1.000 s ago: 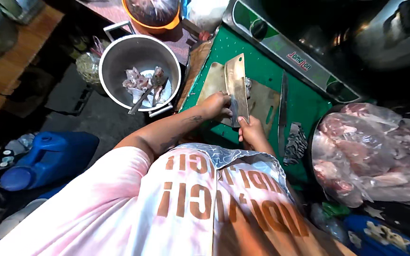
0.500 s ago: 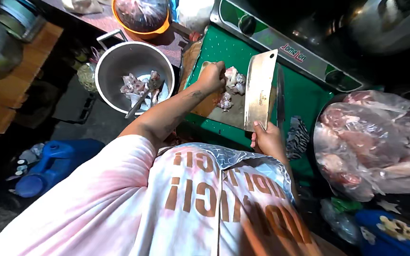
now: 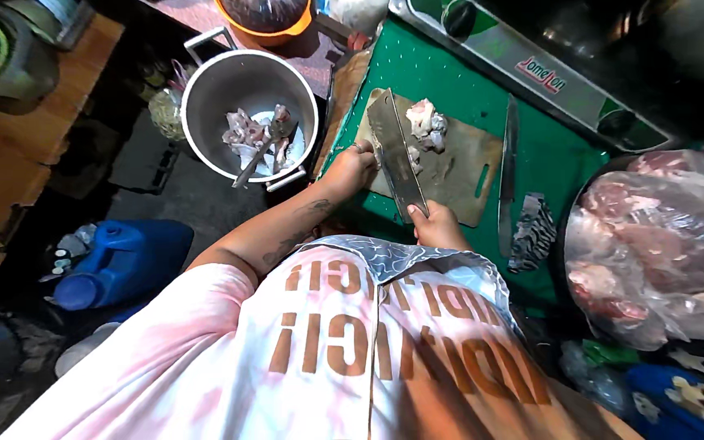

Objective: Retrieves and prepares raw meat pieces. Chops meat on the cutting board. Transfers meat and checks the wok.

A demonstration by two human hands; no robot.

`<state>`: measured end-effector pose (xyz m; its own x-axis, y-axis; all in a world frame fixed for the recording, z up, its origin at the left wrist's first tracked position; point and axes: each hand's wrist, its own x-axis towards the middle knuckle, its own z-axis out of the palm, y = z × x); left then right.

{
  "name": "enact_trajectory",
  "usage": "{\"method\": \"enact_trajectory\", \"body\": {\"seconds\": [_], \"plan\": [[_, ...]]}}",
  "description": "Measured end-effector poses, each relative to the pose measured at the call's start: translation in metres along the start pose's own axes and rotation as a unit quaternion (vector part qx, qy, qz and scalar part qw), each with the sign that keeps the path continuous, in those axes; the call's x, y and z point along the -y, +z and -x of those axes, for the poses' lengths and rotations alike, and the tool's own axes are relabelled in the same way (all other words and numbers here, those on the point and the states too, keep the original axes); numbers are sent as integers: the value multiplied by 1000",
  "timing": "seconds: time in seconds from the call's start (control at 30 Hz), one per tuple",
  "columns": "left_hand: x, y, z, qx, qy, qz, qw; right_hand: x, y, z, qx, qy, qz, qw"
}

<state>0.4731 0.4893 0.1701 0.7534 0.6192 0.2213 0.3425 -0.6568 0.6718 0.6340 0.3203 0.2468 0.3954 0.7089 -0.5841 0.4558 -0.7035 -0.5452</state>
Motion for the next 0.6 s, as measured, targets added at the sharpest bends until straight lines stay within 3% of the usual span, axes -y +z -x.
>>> {"method": "enact_trajectory", "body": {"seconds": [0.2,0.37,0.47,0.6], "plan": [[5,-2,-5,28,13,-7,1000,12,8,-11,13,9,59,998],[7,-3,-7,41,17,-9,999,39,26,-53,-13,-36,68,997],[8,-1,-5,34,58,-15,998,78,17,-77,-3,-27,75,997],[8,-6,3,40,77,-12,996,76,3,-76,-5,-46,81,996]]}}
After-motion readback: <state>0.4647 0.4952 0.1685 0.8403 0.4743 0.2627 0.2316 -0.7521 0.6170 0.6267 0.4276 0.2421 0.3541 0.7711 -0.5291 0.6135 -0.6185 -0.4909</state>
